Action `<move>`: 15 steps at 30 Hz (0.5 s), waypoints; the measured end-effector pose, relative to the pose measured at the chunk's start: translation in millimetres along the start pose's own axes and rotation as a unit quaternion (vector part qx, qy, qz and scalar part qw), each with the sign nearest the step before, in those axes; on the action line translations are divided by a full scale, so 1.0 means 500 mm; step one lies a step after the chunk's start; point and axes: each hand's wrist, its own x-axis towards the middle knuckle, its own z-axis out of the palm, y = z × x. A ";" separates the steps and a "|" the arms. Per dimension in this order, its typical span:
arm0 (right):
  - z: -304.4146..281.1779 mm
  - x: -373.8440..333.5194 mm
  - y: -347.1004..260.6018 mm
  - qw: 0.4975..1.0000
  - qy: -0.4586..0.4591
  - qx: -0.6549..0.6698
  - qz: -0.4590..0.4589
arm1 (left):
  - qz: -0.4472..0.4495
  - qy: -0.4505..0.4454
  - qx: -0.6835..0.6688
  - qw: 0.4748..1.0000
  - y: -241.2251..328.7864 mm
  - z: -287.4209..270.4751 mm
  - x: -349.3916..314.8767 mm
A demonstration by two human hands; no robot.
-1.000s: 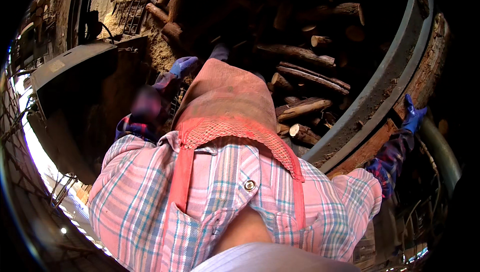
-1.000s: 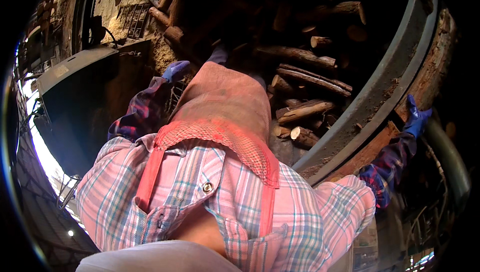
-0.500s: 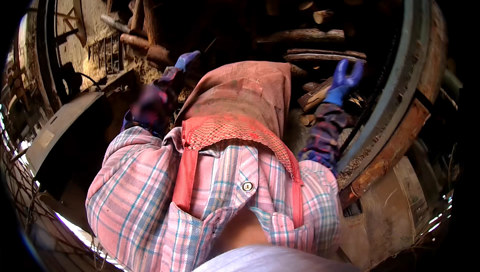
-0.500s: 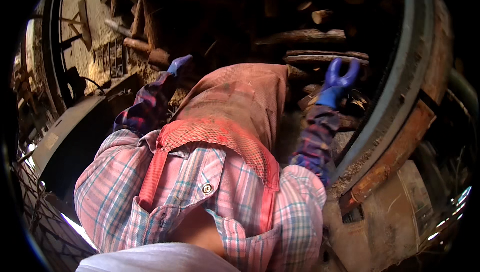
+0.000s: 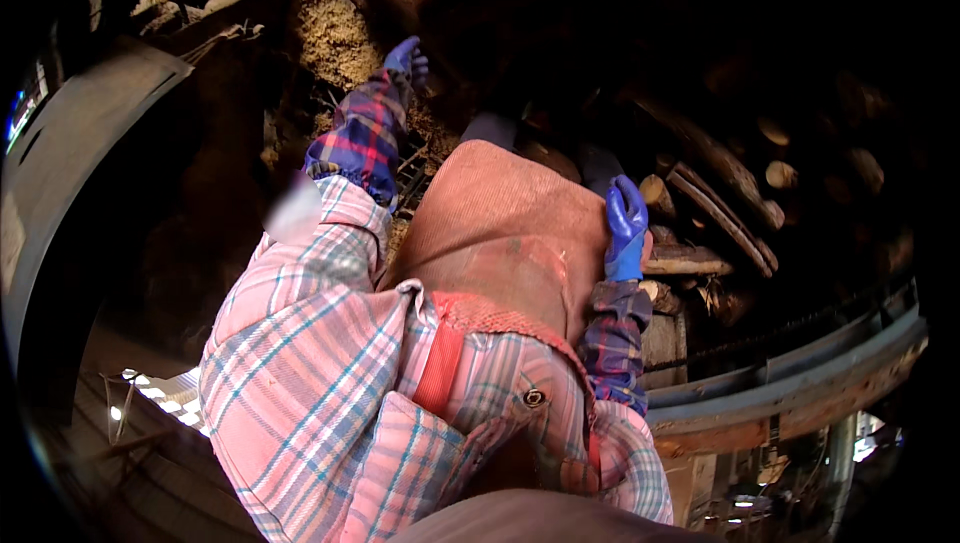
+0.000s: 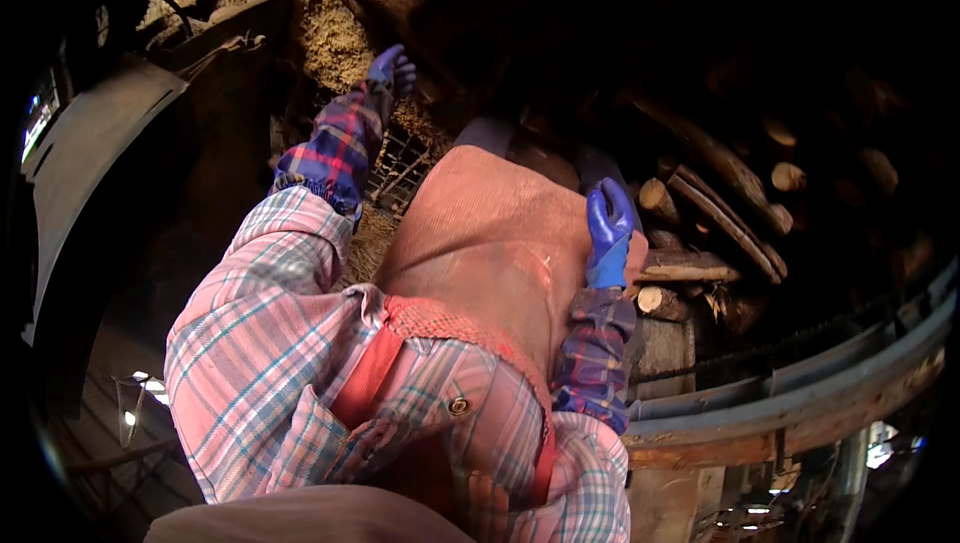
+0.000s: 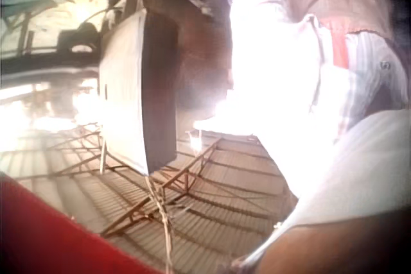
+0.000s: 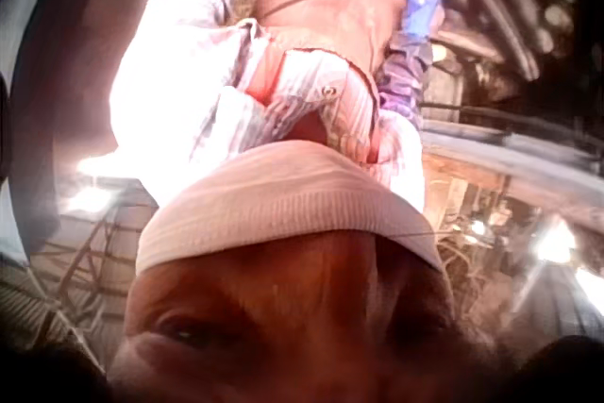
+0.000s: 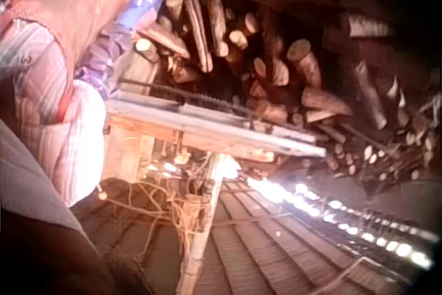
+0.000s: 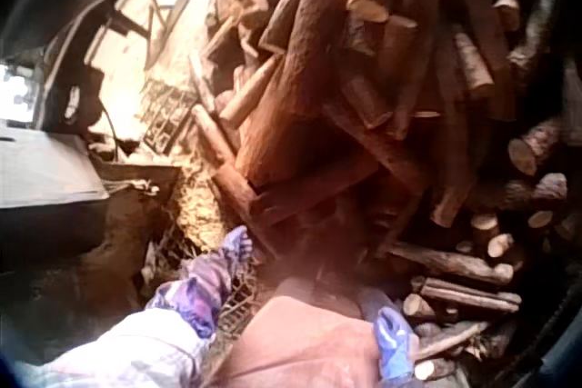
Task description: The person repeatedly picks up logs from a large pile and feeds them into a wood processing machine. They use both hands to select and position the logs, ensuring they enter the machine's intake mechanism. The task involves continuous handling of multiple logs in a repetitive cycle.
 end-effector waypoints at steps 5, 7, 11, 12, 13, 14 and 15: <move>0.057 -0.059 -0.093 0.992 -0.058 0.094 0.059 | 0.182 0.109 0.000 0.977 0.161 0.034 -0.061; 0.072 -0.059 -0.088 0.985 -0.075 0.141 0.062 | 0.237 0.135 0.010 0.962 0.192 0.021 -0.061; 0.141 -0.037 -0.113 0.964 -0.095 0.238 0.075 | 0.175 -0.260 -0.159 0.936 0.261 0.011 -0.090; 0.152 -0.022 -0.126 0.955 -0.126 0.260 0.070 | 0.058 -0.500 -0.222 0.835 0.276 -0.057 -0.074; 0.168 -0.007 -0.143 0.945 -0.151 0.283 0.072 | 0.089 -0.490 -0.227 0.837 0.280 -0.092 -0.059; 0.184 0.008 -0.162 0.933 -0.178 0.304 0.074 | 0.186 -0.371 -0.186 0.891 0.250 -0.131 -0.045; 0.210 0.025 -0.192 0.918 -0.186 0.340 0.086 | 0.263 -0.251 -0.130 0.923 0.209 -0.093 -0.061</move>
